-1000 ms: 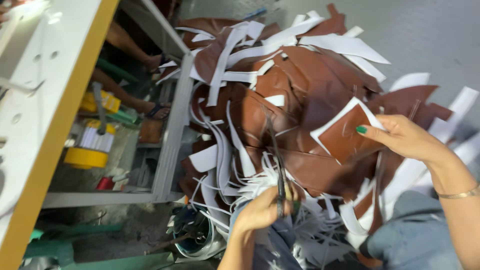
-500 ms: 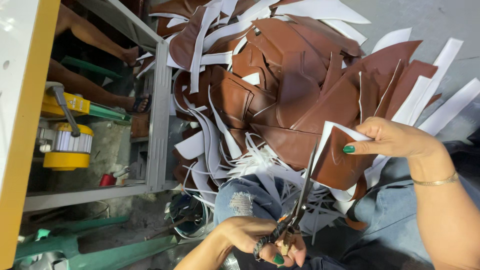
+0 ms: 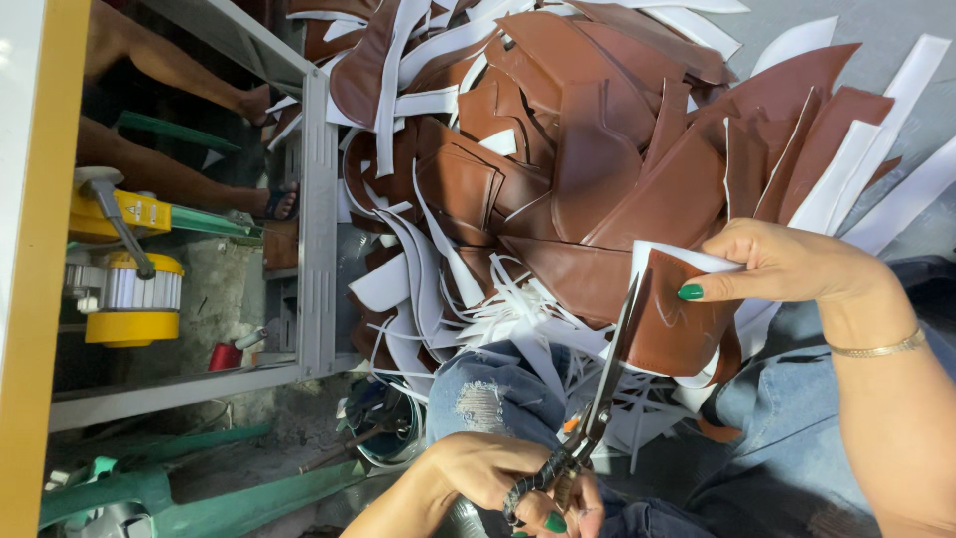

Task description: The person uses shears to cut brown leather pieces, trimming white backing material from the edges. They handle the leather one piece at a time, rotating it to follow the contours, and discard the trimmed strips into a pile on the floor.

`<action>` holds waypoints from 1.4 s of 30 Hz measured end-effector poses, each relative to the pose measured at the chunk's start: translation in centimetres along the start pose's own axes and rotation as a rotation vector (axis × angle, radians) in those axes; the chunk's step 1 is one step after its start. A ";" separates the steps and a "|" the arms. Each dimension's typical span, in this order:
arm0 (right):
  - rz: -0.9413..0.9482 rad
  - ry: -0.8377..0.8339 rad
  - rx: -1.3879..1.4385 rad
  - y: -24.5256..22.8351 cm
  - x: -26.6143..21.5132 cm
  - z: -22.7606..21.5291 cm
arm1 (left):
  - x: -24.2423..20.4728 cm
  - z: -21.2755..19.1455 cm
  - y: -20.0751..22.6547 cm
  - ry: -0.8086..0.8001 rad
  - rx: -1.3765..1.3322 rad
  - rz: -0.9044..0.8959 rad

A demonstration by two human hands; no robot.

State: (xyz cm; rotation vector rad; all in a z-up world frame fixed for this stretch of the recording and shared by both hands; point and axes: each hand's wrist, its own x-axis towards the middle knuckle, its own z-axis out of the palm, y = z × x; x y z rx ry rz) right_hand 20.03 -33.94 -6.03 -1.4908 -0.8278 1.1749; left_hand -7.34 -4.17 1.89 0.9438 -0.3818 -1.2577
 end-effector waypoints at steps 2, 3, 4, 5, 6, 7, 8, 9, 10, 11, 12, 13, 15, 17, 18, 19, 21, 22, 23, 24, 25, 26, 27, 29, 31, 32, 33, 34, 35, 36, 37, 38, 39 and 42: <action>0.017 -0.007 -0.033 0.0 0.2 0.0 | -0.5 0.0 -0.5 -0.005 0.020 0.026; 0.032 -0.014 -0.032 0.0 0.3 0.0 | -0.6 0.1 -0.8 -0.007 0.030 0.039; 0.047 -0.022 -0.031 -0.1 0.4 0.1 | -0.7 0.4 -1.1 0.018 0.043 0.026; 0.042 -0.021 -0.051 -0.2 0.5 0.2 | -0.8 0.6 -1.4 0.040 0.058 0.012; 0.036 -0.021 -0.072 -0.4 0.7 0.3 | -0.8 0.7 -1.5 0.063 0.073 -0.002; 0.032 -0.021 -0.092 -0.5 0.8 0.5 | -0.7 0.9 -1.6 0.059 0.042 0.004; 0.053 -0.037 -0.064 -0.7 0.8 0.6 | -0.5 1.0 -1.6 0.055 0.010 0.010; 0.072 -0.053 -0.038 -1.0 1.0 0.7 | -0.3 1.1 -1.6 0.053 -0.019 0.017; 0.091 -0.069 -0.012 -1.2 1.2 0.8 | -0.1 1.1 -1.6 0.046 0.001 0.121; 0.091 -0.101 -0.079 -1.4 1.3 1.0 | 0.2 0.9 -1.5 0.036 0.021 0.225; 0.091 -0.132 -0.146 -1.6 1.3 1.3 | 0.4 0.9 -1.3 0.042 -0.006 0.240; 0.092 -0.165 -0.210 -1.7 1.4 1.6 | 0.5 1.0 -1.3 0.049 -0.036 0.254; 0.103 -0.184 -0.199 -1.8 1.8 2.2 | 0.5 1.2 -1.1 0.087 -0.188 0.102; 0.092 -0.193 -0.185 -1.8 1.9 2.4 | 0.5 1.5 -0.9 0.106 -0.247 0.097; 0.077 -0.195 -0.175 -1.8 2.0 2.5 | 0.6 1.6 -0.8 0.114 -0.277 0.094; 0.058 -0.200 -0.168 -1.8 2.1 2.5 | 0.5 1.7 -0.8 0.120 -0.265 0.092; 0.079 -0.200 -0.166 -1.7 2.0 2.5 | 0.4 2.0 -0.8 0.135 -0.242 0.087; 0.089 -0.201 -0.165 -1.6 2.0 2.5 | 0.4 2.1 -0.7 0.129 -0.267 0.109; 0.081 -0.203 -0.162 -1.6 2.0 2.6 | 0.4 2.1 -0.7 0.123 -0.294 0.132; 0.074 -0.205 -0.160 -1.5 2.0 2.6 | 0.4 2.2 -0.7 0.117 -0.321 0.154; 0.065 -0.206 -0.159 -1.5 2.1 2.6 | 0.4 2.3 -0.6 0.138 -0.307 0.139; 0.051 -0.237 -0.172 -1.5 2.2 2.7 | 0.4 2.3 -0.4 0.158 -0.294 0.123; 0.038 -0.268 -0.185 -1.5 2.4 2.8 | 0.4 2.3 -0.2 0.177 -0.281 0.108; 0.045 -0.289 -0.186 -1.5 2.5 3.0 | 0.6 2.2 0.1 0.195 -0.338 0.106; 0.085 -0.269 -0.161 -1.5 2.7 3.2 | 0.8 2.2 0.3 0.254 -0.332 0.100; 0.085 -0.240 -0.148 -1.5 2.7 3.1 | 0.9 2.2 0.4 0.304 -0.295 0.095; 0.086 -0.212 -0.135 -1.6 2.7 3.0 | 1.0 2.2 0.5 0.355 -0.260 0.091; 0.087 -0.184 -0.122 -1.7 2.6 2.9 | 1.1 2.3 0.5 0.363 -0.267 0.085; 0.099 -0.186 -0.138 -1.8 2.7 2.9 | 1.1 2.2 0.6 0.370 -0.271 0.078; 0.110 -0.189 -0.153 -1.8 2.8 2.9 | 1.2 2.1 0.8 0.377 -0.274 0.072; 0.123 -0.192 -0.167 -1.9 2.7 2.9 | 1.2 2.0 0.9 0.372 -0.266 0.098; 0.117 -0.201 -0.172 -2.0 2.7 3.0 | 1.0 1.7 1.2 0.366 -0.258 0.125; 0.110 -0.214 -0.176 -2.1 2.7 3.1 | 0.8 1.7 1.4 0.363 -0.252 0.151; 0.066 -0.264 -0.169 -2.4 2.6 3.5 | 0.7 1.4 2.1 0.352 -0.205 0.124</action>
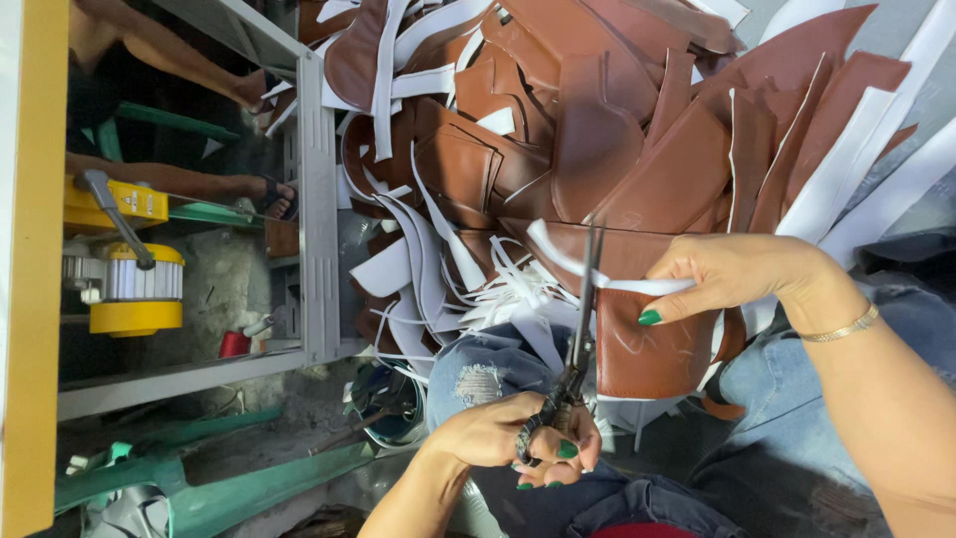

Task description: The person uses shears to cut brown leather pieces, trimming white backing material from the edges. They handle the leather one piece at a time, rotating it to follow the contours, and discard the trimmed strips into a pile on the floor.

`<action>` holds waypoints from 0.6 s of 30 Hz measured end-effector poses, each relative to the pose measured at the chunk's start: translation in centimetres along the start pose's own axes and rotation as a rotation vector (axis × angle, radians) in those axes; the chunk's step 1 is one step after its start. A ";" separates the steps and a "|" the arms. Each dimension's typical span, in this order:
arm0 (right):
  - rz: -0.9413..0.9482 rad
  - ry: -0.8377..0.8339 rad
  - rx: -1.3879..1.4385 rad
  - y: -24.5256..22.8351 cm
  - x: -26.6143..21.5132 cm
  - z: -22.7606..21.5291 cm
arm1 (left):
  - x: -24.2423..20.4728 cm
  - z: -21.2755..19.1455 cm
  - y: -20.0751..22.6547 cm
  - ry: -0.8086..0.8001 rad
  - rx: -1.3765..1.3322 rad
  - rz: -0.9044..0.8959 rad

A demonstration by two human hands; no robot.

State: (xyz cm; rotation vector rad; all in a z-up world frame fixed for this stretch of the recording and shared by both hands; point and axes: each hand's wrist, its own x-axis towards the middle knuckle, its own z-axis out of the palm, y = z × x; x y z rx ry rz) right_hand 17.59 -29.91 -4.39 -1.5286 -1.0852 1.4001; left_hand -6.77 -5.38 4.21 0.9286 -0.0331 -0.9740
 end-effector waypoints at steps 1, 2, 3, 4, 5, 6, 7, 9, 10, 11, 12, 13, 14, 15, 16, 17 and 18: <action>-0.020 -0.022 0.007 0.0 0.0 0.3 | 0.0 0.1 0.2 0.024 0.035 -0.040; -0.018 -0.018 0.010 0.0 0.1 0.4 | 0.1 0.2 0.3 0.048 0.069 -0.080; -0.011 -0.010 0.012 0.0 0.0 0.2 | 0.2 0.3 0.5 0.066 0.105 -0.121; -0.004 -0.002 0.015 0.0 -0.1 0.1 | 0.3 0.3 0.7 0.052 0.064 -0.064; 0.003 0.008 0.015 0.1 -0.1 0.1 | 0.2 0.3 0.7 0.040 0.023 -0.004; 0.011 0.017 0.014 0.2 -0.2 0.0 | 0.1 0.2 0.8 0.027 -0.018 0.055; 0.018 0.027 0.010 0.2 -0.3 -0.1 | 0.1 0.2 0.8 0.032 0.040 0.042; -0.005 0.060 0.054 0.2 -0.7 -0.4 | 0.1 0.1 0.7 0.046 0.153 0.019; -0.016 0.074 0.076 0.2 -0.9 -0.6 | 0.1 0.2 0.6 0.015 0.184 0.007; 0.004 0.085 0.109 0.2 -0.9 -0.7 | 0.0 0.3 0.5 -0.015 0.215 -0.006; 0.025 0.097 0.142 0.2 -1.0 -0.7 | 0.0 0.3 0.4 -0.046 0.247 -0.018; 0.045 0.104 0.177 0.3 -0.9 -0.6 | 0.1 0.5 0.3 -0.051 0.233 -0.026; 0.041 0.085 0.136 0.3 -0.8 -0.5 | 0.3 0.6 0.1 -0.057 0.219 -0.034; 0.037 0.070 0.092 0.3 -0.8 -0.5 | 0.6 0.7 -0.1 -0.065 0.208 -0.040; 0.033 0.054 0.048 0.3 -0.8 -0.4 | 0.9 0.6 -0.1 -0.070 0.198 -0.031; 0.017 0.024 0.055 0.2 -0.6 -0.3 | 1.1 0.4 0.0 -0.074 0.188 -0.022; 0.001 -0.007 0.061 0.2 -0.4 0.0 | 1.2 0.4 0.0 -0.078 0.179 -0.012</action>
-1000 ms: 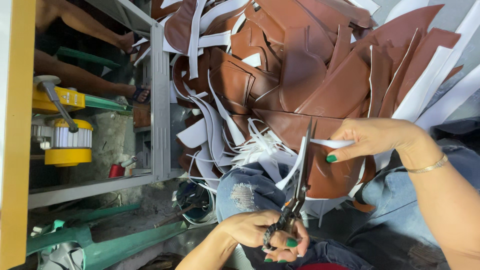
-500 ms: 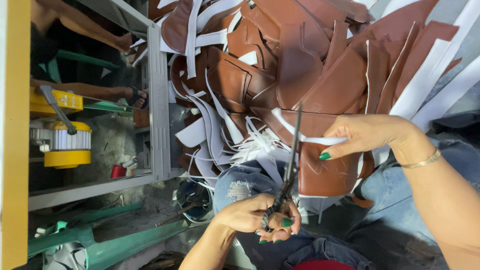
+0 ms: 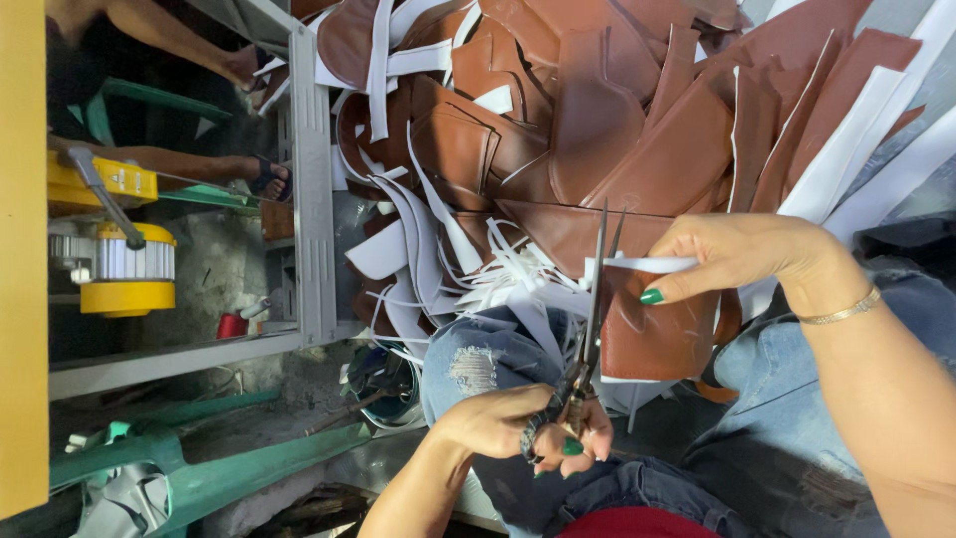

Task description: The person uses shears to cut brown leather pieces, trimming white backing material from the edges. They handle the leather one piece at a time, rotating it to follow the contours, and discard the trimmed strips into a pile on the floor.

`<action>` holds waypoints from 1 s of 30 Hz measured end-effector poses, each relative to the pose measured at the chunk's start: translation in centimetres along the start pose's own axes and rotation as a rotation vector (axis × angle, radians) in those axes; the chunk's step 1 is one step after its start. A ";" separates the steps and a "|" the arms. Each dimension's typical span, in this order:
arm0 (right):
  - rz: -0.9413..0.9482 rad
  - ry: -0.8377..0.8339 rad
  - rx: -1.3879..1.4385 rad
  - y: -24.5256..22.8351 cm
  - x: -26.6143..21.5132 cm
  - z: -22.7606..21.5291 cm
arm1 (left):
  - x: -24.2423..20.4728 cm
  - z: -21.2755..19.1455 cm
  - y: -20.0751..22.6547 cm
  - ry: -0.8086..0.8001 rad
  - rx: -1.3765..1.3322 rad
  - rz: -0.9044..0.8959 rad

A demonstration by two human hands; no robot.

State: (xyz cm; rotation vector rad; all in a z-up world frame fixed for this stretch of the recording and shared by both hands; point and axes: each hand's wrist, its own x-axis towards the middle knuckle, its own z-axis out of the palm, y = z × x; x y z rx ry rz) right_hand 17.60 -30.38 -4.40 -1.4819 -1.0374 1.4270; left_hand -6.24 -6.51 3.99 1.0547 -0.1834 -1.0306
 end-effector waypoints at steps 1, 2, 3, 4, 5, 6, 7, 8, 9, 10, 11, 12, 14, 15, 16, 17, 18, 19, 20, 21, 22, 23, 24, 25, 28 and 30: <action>-0.014 -0.030 0.007 0.0 0.1 0.2 | 0.0 0.1 -0.1 0.017 -0.066 -0.007; -0.028 -0.042 0.001 -0.1 0.1 0.1 | 0.0 0.3 -0.2 0.033 -0.133 -0.015; -0.040 -0.057 0.000 -0.1 0.1 0.1 | -0.1 0.5 -0.4 0.049 -0.205 -0.023; -0.052 -0.071 -0.002 -0.1 0.0 0.1 | 0.0 0.6 -0.6 0.043 -0.204 -0.016; -0.043 -0.081 -0.003 -0.1 0.0 0.1 | 0.0 0.6 -0.9 0.039 -0.208 -0.008; -0.035 -0.091 -0.004 -0.1 -0.1 0.1 | 0.0 0.8 -1.2 0.036 -0.211 -0.001; -0.028 -0.102 -0.008 -0.2 0.0 0.0 | -0.1 0.8 -1.5 0.019 -0.230 0.024; -0.024 -0.105 -0.014 -0.3 0.0 0.1 | -0.2 0.9 -1.7 0.001 -0.249 0.049; -0.018 -0.106 -0.022 -0.5 0.0 0.0 | -0.2 0.9 -1.9 -0.018 -0.266 0.075; -0.013 -0.107 -0.030 -0.7 0.0 0.0 | -0.3 1.1 -2.1 0.035 -0.243 0.054; 0.039 -0.083 -0.037 -0.9 -0.1 0.1 | -0.5 1.3 -2.3 0.085 -0.218 0.034; 0.090 -0.059 -0.045 -1.2 -0.1 0.1 | -0.5 1.4 -2.4 0.136 -0.193 0.013; 0.129 -0.029 -0.047 -1.4 0.1 0.4 | -0.1 1.8 -3.1 0.209 -0.295 0.048; 0.116 -0.019 -0.046 -1.4 0.3 0.5 | 0.0 1.9 -3.4 0.245 -0.344 0.066; 0.103 -0.010 -0.044 -1.2 0.4 0.5 | 0.0 1.9 -3.7 0.251 -0.408 0.146; 0.088 -0.049 -0.037 -0.8 0.4 0.5 | 0.1 1.9 -4.0 0.255 -0.472 0.225; 0.072 -0.089 -0.030 -0.4 0.4 0.4 | 0.2 2.0 -4.2 0.261 -0.536 0.305; 0.054 -0.125 -0.028 0.1 0.1 0.2 | 0.0 2.0 -4.1 0.384 -0.517 0.345; 0.031 -0.141 -0.010 0.4 -0.4 0.1 | -0.3 1.8 -3.8 0.508 -0.497 0.385; 0.005 -0.156 0.005 0.6 -0.8 -0.2 | -0.5 1.5 -3.5 0.633 -0.470 0.426; -0.022 -0.172 0.020 0.6 -0.9 -0.3 | -0.3 1.2 -3.1 0.664 -0.323 0.408; -0.009 -0.180 -0.005 0.5 -0.7 -0.3 | 0.1 1.1 -2.8 0.692 -0.177 0.388; 0.005 -0.188 -0.029 0.1 -0.5 -0.2 | 0.6 1.0 -2.6 0.718 -0.031 0.367; 0.017 -0.195 -0.054 -0.3 -0.2 0.0 | 1.5 1.1 -2.5 0.720 -0.059 0.352; -0.388 -0.282 0.061 -2.1 0.7 1.0 | 5.2 1.0 -3.0 0.748 -0.059 0.316; -0.131 -0.093 -0.029 -3.2 0.2 1.1 | 7.4 -0.3 -3.2 0.807 0.053 0.300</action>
